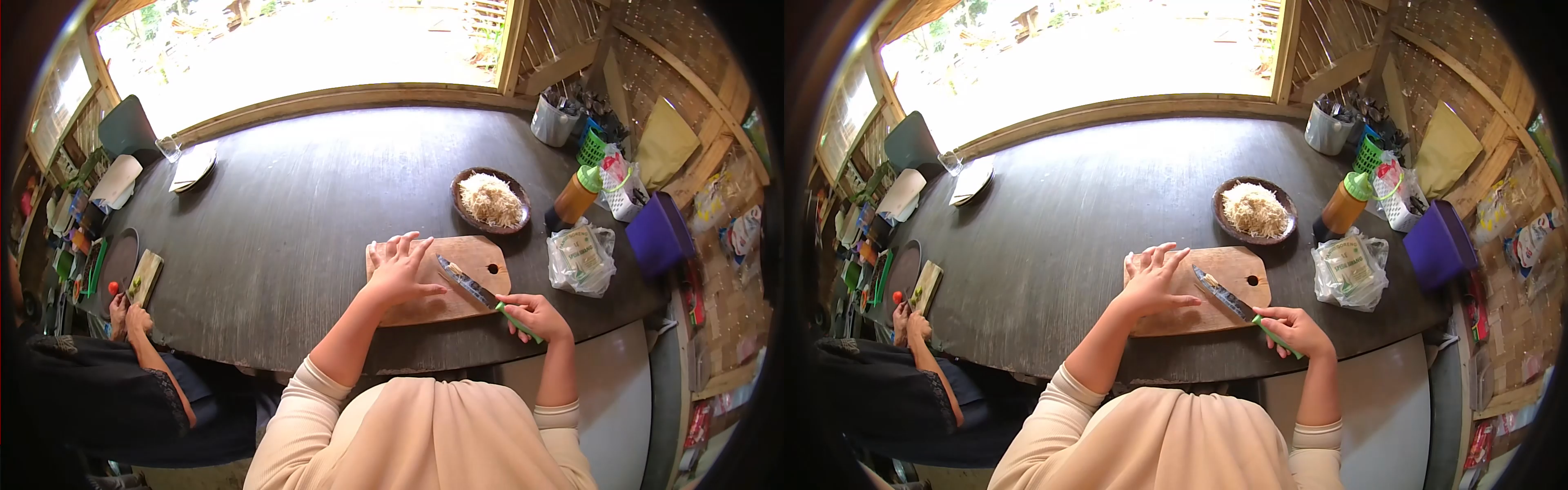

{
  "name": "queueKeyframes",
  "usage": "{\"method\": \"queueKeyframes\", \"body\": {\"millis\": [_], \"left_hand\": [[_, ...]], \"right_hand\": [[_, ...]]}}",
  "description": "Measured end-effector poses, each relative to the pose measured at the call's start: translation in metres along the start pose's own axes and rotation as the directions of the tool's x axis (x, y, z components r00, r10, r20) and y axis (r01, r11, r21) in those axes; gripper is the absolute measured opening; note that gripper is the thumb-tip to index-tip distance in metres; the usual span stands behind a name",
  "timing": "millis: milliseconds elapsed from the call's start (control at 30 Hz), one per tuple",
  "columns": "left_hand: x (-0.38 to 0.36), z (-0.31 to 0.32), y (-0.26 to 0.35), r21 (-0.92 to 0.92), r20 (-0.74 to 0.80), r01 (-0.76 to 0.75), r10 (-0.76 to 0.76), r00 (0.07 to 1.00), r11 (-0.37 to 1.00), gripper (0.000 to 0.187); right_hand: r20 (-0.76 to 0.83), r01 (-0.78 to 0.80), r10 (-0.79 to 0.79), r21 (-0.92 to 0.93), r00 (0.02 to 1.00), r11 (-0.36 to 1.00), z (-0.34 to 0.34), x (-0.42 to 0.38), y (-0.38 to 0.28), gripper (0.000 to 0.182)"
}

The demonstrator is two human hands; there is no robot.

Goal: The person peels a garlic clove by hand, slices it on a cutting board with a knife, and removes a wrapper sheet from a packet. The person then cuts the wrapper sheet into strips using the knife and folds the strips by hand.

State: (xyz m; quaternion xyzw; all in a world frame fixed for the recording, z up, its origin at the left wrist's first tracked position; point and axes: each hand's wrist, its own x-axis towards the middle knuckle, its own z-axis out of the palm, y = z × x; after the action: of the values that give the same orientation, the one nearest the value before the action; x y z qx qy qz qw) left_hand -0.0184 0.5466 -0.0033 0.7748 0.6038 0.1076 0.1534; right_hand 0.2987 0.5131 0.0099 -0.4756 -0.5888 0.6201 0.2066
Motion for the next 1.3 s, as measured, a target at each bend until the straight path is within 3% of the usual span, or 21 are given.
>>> {"method": "queueKeyframes", "body": {"millis": [267, 867, 1000, 1200, 1233, 1300], "left_hand": [[0.005, 0.011, 0.0, -0.042, -0.057, -0.027, 0.025, 0.998, 0.999, 0.086], [0.008, 0.009, -0.002, -0.092, -0.075, 0.022, -0.029, 0.997, 0.996, 0.092], [0.007, 0.007, -0.001, -0.081, -0.08, 0.019, -0.025, 0.996, 0.997, 0.087], [0.014, 0.008, -0.007, -0.399, -0.224, 0.004, -0.102, 0.969, 0.917, 0.047], [0.017, 0.012, -0.012, -0.397, -0.226, -0.001, -0.097, 0.969, 0.918, 0.047], [0.024, 0.019, -0.023, -0.623, -0.214, -0.1, -0.046, 0.976, 0.776, 0.045]], "right_hand": [[-0.012, -0.016, 0.016, 0.002, 1.0, 1.0, -0.002, 0.001, 0.005, 0.033], [0.049, -0.078, 0.08, -0.042, 0.996, 0.996, 0.0, 0.0, -0.004, 0.033], [0.057, -0.071, 0.074, -0.053, 0.996, 0.996, -0.001, 0.001, -0.004, 0.033], [0.047, -0.067, 0.069, -0.049, 0.996, 0.997, -0.001, 0.001, -0.007, 0.033], [0.043, -0.064, 0.066, -0.048, 0.997, 0.997, -0.001, 0.001, -0.006, 0.033], [0.039, -0.027, 0.027, -0.003, 0.999, 1.0, -0.003, 0.004, -0.003, 0.034]]}}
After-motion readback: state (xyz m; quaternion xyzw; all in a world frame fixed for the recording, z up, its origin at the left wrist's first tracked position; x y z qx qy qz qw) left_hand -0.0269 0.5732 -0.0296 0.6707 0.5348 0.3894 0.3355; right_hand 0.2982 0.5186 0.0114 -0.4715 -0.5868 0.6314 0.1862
